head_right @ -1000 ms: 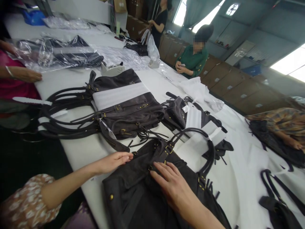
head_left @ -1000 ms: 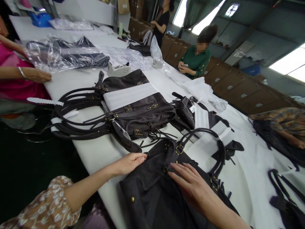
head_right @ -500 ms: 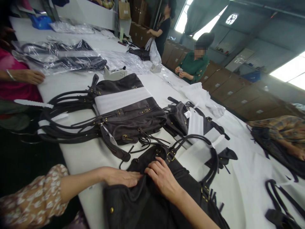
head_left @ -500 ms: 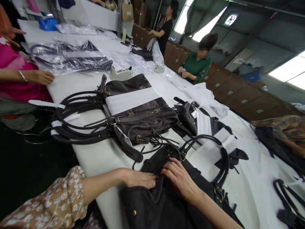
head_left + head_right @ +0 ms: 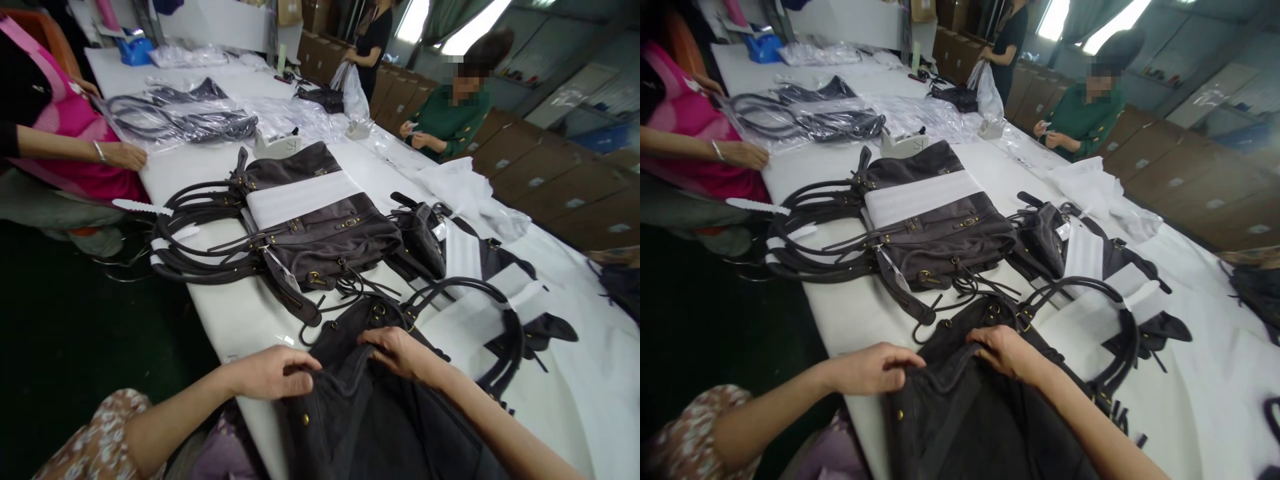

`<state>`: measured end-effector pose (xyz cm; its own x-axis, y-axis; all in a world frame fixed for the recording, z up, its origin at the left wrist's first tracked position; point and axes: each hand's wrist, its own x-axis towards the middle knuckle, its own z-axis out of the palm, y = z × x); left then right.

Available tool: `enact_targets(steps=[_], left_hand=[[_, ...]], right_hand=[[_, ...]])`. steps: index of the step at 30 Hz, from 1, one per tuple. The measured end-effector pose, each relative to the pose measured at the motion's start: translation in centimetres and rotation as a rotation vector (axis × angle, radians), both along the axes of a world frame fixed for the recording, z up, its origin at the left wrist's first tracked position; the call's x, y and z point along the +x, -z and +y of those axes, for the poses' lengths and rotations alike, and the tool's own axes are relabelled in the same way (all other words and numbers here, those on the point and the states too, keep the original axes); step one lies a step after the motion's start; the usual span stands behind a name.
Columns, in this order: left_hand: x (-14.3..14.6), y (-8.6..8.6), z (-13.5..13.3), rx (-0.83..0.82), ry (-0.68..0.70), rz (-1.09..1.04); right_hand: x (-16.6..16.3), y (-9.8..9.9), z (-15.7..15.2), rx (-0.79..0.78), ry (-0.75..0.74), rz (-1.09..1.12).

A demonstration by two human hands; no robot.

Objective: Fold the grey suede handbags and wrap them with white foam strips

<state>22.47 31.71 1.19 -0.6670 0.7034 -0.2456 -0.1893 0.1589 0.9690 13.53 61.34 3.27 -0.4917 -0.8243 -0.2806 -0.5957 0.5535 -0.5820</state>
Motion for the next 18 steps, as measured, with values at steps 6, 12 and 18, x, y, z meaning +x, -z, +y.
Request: enact_targets(steps=[6,12,18], left_hand=[[0.5,0.8,0.2,-0.109,0.159,0.030],[-1.9,-3.4,2.2,-0.203,0.029,0.131],[-0.7,-5.7,6.3,-0.600,0.153,0.617]], right_hand=[[-0.6,0.7,-1.4,0.142,0.076,0.165],[-0.4,0.9,-1.6,0.166,0.132,0.242],[0.7,0.3,-0.2,0.013,0.149,0.292]])
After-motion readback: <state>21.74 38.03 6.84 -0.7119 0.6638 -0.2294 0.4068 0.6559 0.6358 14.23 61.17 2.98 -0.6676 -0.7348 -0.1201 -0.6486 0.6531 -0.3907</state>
